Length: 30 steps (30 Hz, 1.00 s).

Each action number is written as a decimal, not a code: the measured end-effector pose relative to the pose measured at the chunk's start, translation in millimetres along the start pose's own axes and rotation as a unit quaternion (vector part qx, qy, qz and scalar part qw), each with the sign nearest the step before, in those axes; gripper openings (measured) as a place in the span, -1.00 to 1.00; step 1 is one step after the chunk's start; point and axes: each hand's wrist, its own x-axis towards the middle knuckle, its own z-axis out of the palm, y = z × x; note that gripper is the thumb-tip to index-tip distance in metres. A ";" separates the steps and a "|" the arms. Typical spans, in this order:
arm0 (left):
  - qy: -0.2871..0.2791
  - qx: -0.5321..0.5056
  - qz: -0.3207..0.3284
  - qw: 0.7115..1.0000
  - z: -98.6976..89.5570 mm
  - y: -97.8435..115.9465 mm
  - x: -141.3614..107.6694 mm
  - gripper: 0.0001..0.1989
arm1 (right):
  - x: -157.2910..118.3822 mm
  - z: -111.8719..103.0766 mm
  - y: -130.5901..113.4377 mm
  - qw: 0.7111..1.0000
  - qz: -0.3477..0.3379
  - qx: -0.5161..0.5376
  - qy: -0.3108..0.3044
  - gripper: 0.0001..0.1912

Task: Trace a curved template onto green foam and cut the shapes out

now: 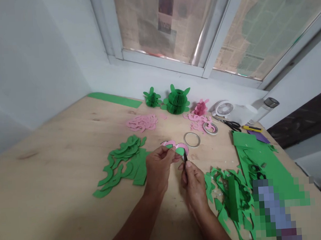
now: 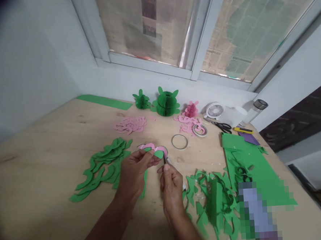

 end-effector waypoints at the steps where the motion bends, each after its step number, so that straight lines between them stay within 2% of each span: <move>1: 0.000 0.004 0.004 1.000 -0.4 0.2 0.4 -0.84 | 0.3 -0.3 0.1 1.000 -0.003 -0.004 -0.001 -0.52; 14: -0.011 0.032 0.025 0.999 -3.7 4.8 3.2 -0.84 | 0.7 -1.0 0.7 1.000 0.005 -0.007 -0.006 -0.52; 22: -0.028 0.052 0.036 0.998 -7.0 11.8 5.8 -0.90 | -1.1 -1.5 -3.4 1.000 0.005 -0.014 -0.015 -0.51; 26: 0.003 0.016 0.035 0.999 -7.0 16.6 2.5 -0.87 | -3.3 -1.2 -2.5 0.999 -0.001 -0.017 -0.036 -0.52; 30: 0.039 -0.094 0.004 0.995 -5.3 17.8 -6.5 -0.83 | -7.6 1.6 -0.5 0.998 -0.014 0.008 -0.055 -0.53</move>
